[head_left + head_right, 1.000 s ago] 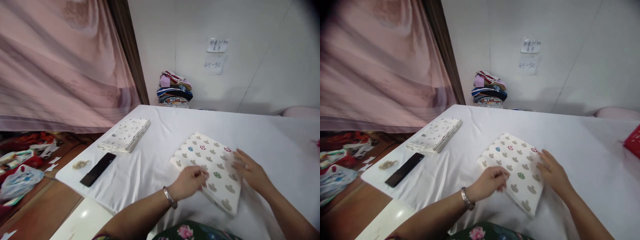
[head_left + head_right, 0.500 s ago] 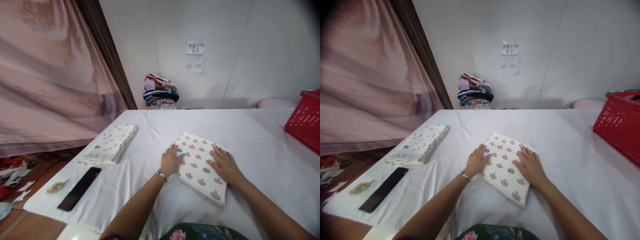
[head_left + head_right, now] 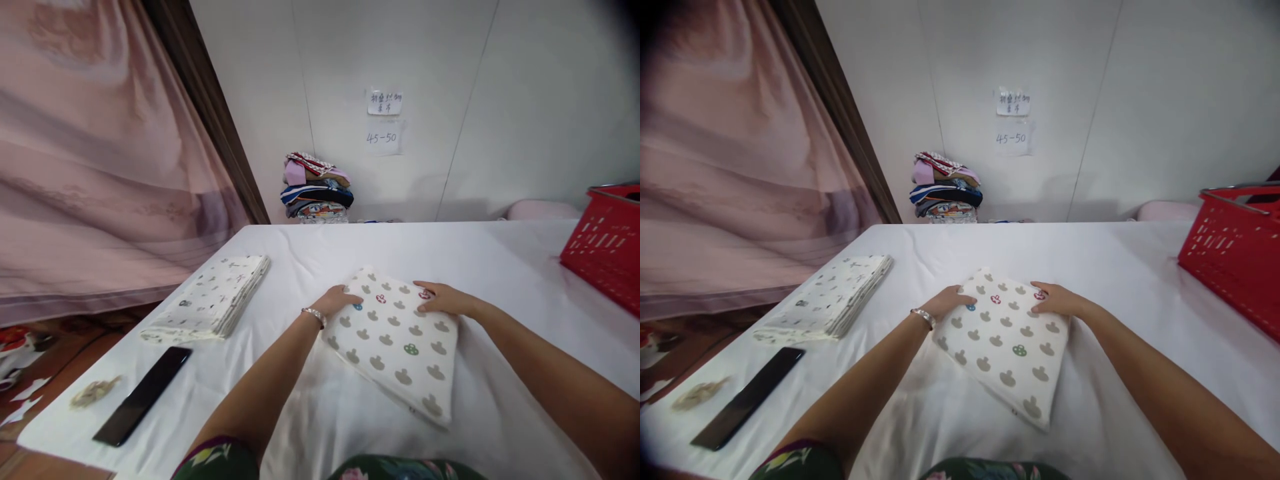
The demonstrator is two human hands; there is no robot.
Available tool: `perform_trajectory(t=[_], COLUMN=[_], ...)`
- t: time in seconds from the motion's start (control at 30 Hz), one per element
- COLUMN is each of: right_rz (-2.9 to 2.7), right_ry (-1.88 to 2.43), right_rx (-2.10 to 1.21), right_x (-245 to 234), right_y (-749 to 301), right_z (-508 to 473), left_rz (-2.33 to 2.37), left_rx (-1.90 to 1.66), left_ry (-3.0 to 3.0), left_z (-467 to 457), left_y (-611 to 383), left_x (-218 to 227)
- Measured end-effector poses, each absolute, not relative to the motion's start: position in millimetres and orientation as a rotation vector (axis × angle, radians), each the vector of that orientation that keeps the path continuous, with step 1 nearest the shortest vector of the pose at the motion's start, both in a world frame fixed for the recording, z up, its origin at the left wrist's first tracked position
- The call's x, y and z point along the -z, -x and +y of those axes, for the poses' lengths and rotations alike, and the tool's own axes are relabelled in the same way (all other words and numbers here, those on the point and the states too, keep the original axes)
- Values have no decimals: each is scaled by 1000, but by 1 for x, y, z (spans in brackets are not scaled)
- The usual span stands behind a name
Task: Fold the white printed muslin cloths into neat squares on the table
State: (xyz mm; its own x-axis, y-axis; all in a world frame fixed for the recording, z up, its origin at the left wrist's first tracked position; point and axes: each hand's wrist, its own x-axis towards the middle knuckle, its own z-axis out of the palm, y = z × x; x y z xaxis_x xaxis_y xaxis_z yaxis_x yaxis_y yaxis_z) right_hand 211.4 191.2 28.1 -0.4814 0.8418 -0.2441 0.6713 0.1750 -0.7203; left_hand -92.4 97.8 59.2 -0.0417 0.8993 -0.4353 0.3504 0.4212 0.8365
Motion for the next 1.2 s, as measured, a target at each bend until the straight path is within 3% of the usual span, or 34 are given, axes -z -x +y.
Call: perform_trajectory(t=[0.27, 0.53, 0.67, 0.77, 0.87, 1.0, 1.13, 1.2], right_rz=[-2070, -2071, -2281, -2385, -2363, -2442, -2712, -2738], right_ry=[1184, 1206, 1266, 1294, 1239, 857, 660, 725], right_rx=[-2019, -2020, -1592, -934, -244, 270, 200, 130], right_x=[-65, -93, -148, -193, -205, -140, -42, -12], right_y=[-205, -216, -213, -207, -195, -167, -148, -146], right_z=[186, 179, 187, 187, 173, 139, 106, 98], left_rz=[1407, 1450, 1505, 1554, 1561, 1700, 1888, 1902], left_rx=[-778, -785, -962, -1249, -1537, -1537, -921, -822], left_ry=[-1692, -1427, -1494, -1708, -1888, -1985, -1853, -1792], left_z=[52, 53, 77, 98, 115, 115, 87, 72], left_y=[70, 98, 115, 127, 142, 160, 168, 170], left_x=[-131, -122, -143, -172, -181, -134, -55, -27])
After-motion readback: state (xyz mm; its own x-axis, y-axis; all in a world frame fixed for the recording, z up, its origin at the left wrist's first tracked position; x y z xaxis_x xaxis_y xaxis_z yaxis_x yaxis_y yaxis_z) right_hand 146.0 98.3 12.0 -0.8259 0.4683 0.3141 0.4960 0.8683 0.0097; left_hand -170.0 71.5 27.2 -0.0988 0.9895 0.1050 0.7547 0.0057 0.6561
